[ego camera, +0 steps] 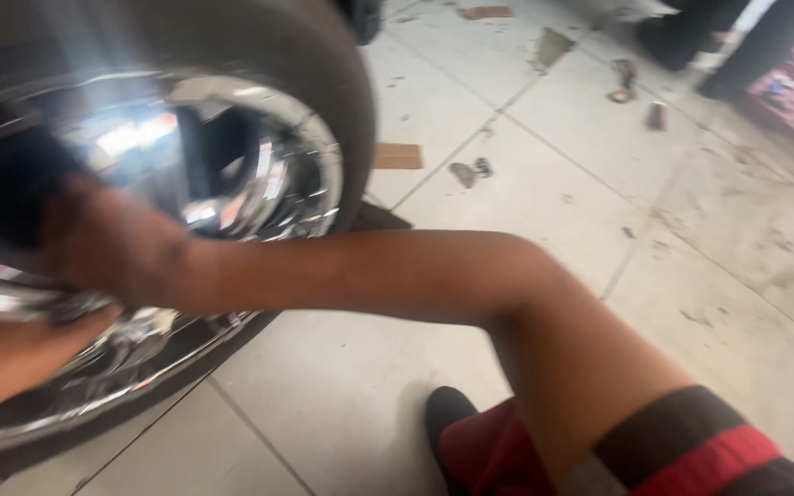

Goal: Cleaning a chrome car wheel rim with a cloth and hands.

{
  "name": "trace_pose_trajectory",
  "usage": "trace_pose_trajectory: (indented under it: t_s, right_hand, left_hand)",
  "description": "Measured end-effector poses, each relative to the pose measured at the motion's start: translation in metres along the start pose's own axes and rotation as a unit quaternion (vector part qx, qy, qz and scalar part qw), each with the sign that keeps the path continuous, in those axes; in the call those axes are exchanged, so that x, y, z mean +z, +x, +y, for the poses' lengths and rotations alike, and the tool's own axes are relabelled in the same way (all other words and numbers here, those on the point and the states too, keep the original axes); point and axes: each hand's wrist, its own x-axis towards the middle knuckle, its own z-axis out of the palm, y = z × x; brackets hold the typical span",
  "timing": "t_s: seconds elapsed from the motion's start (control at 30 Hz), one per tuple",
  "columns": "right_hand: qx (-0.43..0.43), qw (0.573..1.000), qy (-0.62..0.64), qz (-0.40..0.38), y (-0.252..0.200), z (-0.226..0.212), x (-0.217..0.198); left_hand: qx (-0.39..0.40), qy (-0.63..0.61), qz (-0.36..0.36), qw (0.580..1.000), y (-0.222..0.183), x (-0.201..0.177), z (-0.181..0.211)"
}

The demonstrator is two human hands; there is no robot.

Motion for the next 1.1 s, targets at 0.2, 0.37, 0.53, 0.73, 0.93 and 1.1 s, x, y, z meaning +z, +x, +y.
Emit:
trace_pose_trajectory:
  t_s: [0.2, 0.37, 0.53, 0.73, 0.93, 1.1]
  right_hand:
    - [0.005, 0.999, -0.047, 0.017, -0.024, 0.017, -0.031]
    - [0.002, 0.998, -0.058, -0.017, -0.032, 0.025, -0.048]
    - [-0.002, 0.996, -0.078, 0.03, -0.035, 0.027, -0.046]
    - [-0.023, 0.995, -0.096, -0.027, -0.038, 0.03, -0.05]
    - [-0.035, 0.994, -0.102, -0.035, -0.033, 0.027, -0.047]
    - [-0.047, 0.988, -0.133, -0.07, -0.035, 0.031, -0.055]
  left_hand:
    - [-0.192, 0.024, 0.009, 0.981, -0.151, -0.158, 0.135]
    - [-0.108, 0.037, 0.038, 0.993, -0.143, -0.149, 0.118]
    - [-0.128, 0.03, -0.045, 0.99, -0.131, -0.137, 0.102]
    - [-0.152, 0.047, -0.144, 0.977, -0.123, -0.134, 0.098]
    - [-0.204, -0.014, -0.131, 0.97, -0.131, -0.142, 0.113]
    - [-0.185, -0.014, -0.154, 0.971, -0.122, -0.132, 0.099]
